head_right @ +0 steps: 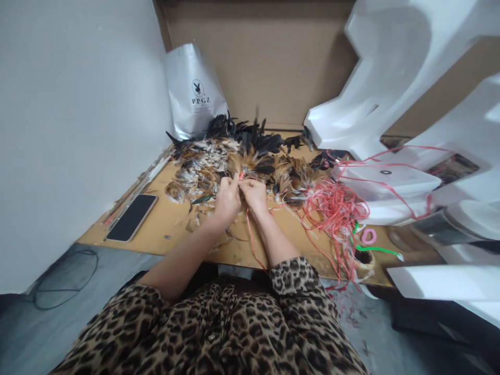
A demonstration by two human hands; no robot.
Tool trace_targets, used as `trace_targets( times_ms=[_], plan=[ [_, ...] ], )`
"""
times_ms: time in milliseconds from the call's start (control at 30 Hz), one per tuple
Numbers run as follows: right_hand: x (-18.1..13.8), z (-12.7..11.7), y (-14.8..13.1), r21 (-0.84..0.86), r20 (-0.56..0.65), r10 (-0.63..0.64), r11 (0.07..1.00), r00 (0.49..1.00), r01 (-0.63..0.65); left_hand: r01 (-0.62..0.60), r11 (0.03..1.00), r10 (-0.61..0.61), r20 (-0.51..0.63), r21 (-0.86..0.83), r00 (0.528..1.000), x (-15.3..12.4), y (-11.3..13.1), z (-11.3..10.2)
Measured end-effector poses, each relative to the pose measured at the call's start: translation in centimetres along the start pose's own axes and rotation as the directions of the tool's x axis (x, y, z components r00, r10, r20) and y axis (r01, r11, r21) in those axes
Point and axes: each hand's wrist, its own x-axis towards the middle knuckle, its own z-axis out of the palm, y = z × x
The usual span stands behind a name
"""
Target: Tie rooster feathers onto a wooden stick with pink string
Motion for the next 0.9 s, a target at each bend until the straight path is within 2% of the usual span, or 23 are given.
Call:
trace_targets(
  times_ms=[100, 167, 233, 300, 333, 400, 433, 533, 633, 733, 833, 900],
  plan=[
    [0.5, -0.3, 0.2, 0.054, 0.005, 0.051, 0.997, 0.999, -0.051, 0.005, 0.982, -0.013, -0.041, -0.188, 0.999, -0.6, 0.6, 0.0],
    [0.7, -0.6, 0.3, 0.099, 0.026, 0.074, 0.992, 0.997, -0.076, 0.088, 0.902, -0.125, -0.061, -0.423, 0.990, -0.5, 0.8, -0.1],
    [0.8, -0.8, 0.2, 0.141, 0.066, 0.091, 0.985, 0.994, -0.100, 0.245, 0.687, -0.305, 0.035, -0.684, 0.952, -0.1, 0.9, -0.3],
    [0.6, -0.9, 0.0, 0.165, 0.123, 0.115, 0.977, 0.986, -0.134, 0.432, 0.376, -0.411, 0.271, -0.819, 0.871, 0.6, 0.8, -0.6],
    [0.5, -0.9, -0.1, 0.170, 0.151, 0.123, 0.974, 0.981, -0.148, 0.513, 0.248, -0.407, 0.393, -0.821, 0.825, 1.0, 0.7, -0.9],
    [0.3, -1.0, -0.3, 0.172, 0.195, 0.125, 0.972, 0.973, -0.160, 0.607, 0.112, -0.346, 0.542, -0.787, 0.766, 1.7, 0.5, -1.3],
    [0.2, -1.0, -0.3, 0.170, 0.206, 0.121, 0.973, 0.971, -0.157, 0.621, 0.086, -0.316, 0.569, -0.779, 0.759, 2.0, 0.4, -1.6],
    [0.2, -1.2, -0.2, 0.136, 0.209, 0.094, 0.983, 0.973, -0.124, 0.600, 0.087, -0.270, 0.560, -0.796, 0.783, 2.3, 0.3, -1.9],
    [0.6, -1.4, -0.1, 0.070, 0.193, 0.025, 0.997, 0.981, -0.039, 0.590, 0.130, -0.310, 0.533, -0.797, 0.787, 2.2, 0.1, -1.7],
    [0.8, -1.8, -0.3, -0.092, 0.136, -0.041, 0.994, 0.990, 0.054, 0.595, 0.160, -0.379, 0.507, -0.788, 0.774, 2.2, -0.1, -1.2],
    [0.6, -2.0, -0.9, -0.227, 0.088, -0.034, 0.973, 0.996, 0.053, 0.603, 0.160, -0.419, 0.499, -0.781, 0.758, 2.2, -0.3, -0.6],
    [0.4, -2.1, -1.4, -0.218, 0.081, -0.016, 0.975, 0.997, 0.033, 0.602, 0.158, -0.424, 0.497, -0.782, 0.757, 2.3, -0.3, -0.3]
  ],
)
